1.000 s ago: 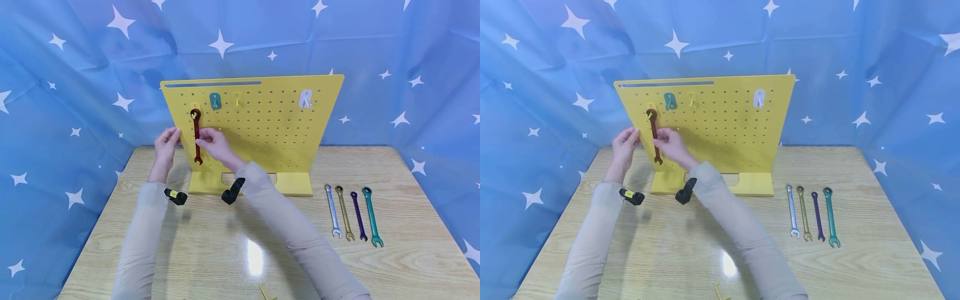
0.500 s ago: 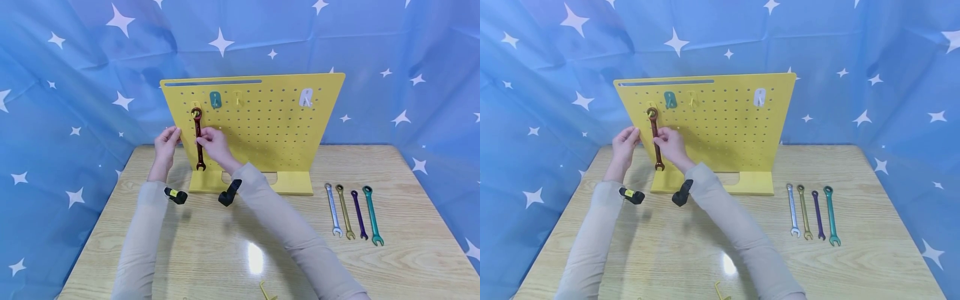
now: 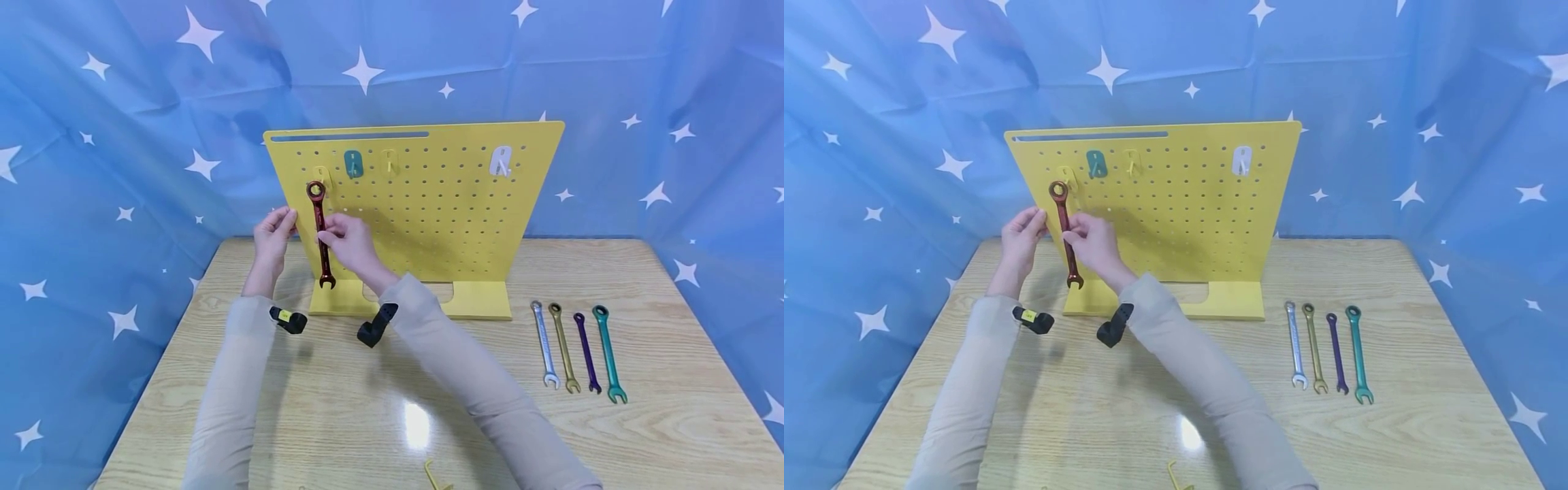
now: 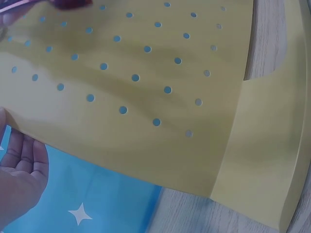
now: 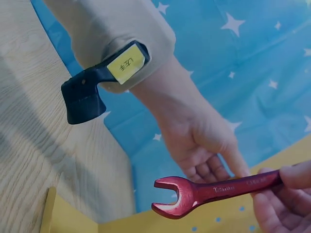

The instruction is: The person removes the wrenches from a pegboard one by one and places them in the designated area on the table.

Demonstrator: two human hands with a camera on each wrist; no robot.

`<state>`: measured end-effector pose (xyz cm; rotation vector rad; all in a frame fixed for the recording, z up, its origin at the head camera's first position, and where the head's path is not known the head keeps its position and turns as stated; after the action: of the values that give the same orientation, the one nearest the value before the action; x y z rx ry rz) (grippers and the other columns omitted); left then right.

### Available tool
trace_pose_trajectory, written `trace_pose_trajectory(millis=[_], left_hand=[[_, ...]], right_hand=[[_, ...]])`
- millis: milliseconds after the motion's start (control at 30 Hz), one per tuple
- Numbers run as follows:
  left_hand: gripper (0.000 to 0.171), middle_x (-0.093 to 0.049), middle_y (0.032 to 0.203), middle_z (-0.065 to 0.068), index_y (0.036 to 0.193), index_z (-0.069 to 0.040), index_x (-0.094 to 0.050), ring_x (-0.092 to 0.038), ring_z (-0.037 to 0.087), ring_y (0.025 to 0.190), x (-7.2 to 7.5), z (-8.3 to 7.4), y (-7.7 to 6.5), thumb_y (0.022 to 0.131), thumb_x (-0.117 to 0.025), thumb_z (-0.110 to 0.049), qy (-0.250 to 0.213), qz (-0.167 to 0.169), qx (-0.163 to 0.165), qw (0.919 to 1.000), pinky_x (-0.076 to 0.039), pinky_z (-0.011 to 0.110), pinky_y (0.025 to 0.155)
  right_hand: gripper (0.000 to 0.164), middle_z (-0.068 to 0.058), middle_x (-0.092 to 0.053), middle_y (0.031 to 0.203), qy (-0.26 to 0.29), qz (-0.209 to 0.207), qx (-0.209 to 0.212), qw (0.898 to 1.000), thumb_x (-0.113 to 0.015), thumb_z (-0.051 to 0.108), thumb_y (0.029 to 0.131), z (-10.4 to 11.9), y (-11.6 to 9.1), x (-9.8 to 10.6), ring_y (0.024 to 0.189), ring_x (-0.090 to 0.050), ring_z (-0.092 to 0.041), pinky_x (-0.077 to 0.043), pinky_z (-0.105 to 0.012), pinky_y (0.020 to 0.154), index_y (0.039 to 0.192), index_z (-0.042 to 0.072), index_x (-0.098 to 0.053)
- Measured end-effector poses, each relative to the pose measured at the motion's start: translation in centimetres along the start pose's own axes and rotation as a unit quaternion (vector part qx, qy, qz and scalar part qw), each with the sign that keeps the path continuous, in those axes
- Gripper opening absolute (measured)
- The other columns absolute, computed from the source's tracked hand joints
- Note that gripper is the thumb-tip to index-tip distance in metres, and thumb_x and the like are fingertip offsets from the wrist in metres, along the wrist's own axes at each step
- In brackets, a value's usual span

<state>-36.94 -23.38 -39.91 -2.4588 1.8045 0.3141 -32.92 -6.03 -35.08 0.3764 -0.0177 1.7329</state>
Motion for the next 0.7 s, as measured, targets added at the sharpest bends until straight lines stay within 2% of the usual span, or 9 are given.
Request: trace_pose_trajectory(millis=[333, 567, 700], left_hand=[[0.018, -0.065, 0.075, -0.005, 0.077, -0.02, -0.068, -0.06, 0.008, 0.07, 0.0, 0.0, 0.0, 0.089, -0.064, -0.008, 0.001, 0.001, -0.005, 1.0, -0.051, 0.019, 0.067], [0.016, -0.064, 0.075, -0.006, 0.078, -0.022, -0.068, -0.058, 0.009, 0.071, 0.0, 0.0, -0.1, 0.089, -0.064, -0.01, 0.011, 0.004, -0.004, 0.9999, -0.047, 0.033, 0.079], [0.017, -0.065, 0.074, -0.006, 0.078, -0.022, -0.069, -0.058, 0.009, 0.07, 0.0, 0.0, -0.1, 0.089, -0.065, -0.01, 0.008, 0.002, -0.01, 0.9999, -0.048, 0.032, 0.078]], right_hand=[[0.009, -0.012, -0.071, 0.083, 0.004, 0.003, 0.027, 1.0, -0.066, 0.002, 0.087, 1.0, -0.8, 0.3, 0.072, -0.065, -0.015, -0.044, -0.016, 0.059, 0.094, -0.002, -0.067], [0.01, -0.012, -0.071, 0.084, -0.012, 0.015, 0.055, 0.998, -0.065, 0.002, 0.087, 2.4, -1.9, 0.6, 0.075, -0.067, -0.018, -0.046, -0.016, 0.063, 0.096, -0.002, -0.067], [0.01, -0.013, -0.071, 0.083, -0.01, 0.024, 0.063, 0.998, -0.064, 0.001, 0.088, 3.0, -2.7, 0.9, 0.076, -0.068, -0.019, -0.046, -0.016, 0.063, 0.097, -0.003, -0.066]])
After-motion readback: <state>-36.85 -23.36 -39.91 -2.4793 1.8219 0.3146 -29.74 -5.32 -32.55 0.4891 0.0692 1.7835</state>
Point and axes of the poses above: each hand's wrist, its own y-axis towards the middle knuckle, its own x-axis out of the back of the hand, z = x × y, the point moved 7 cm from there along y, towards the middle knuckle
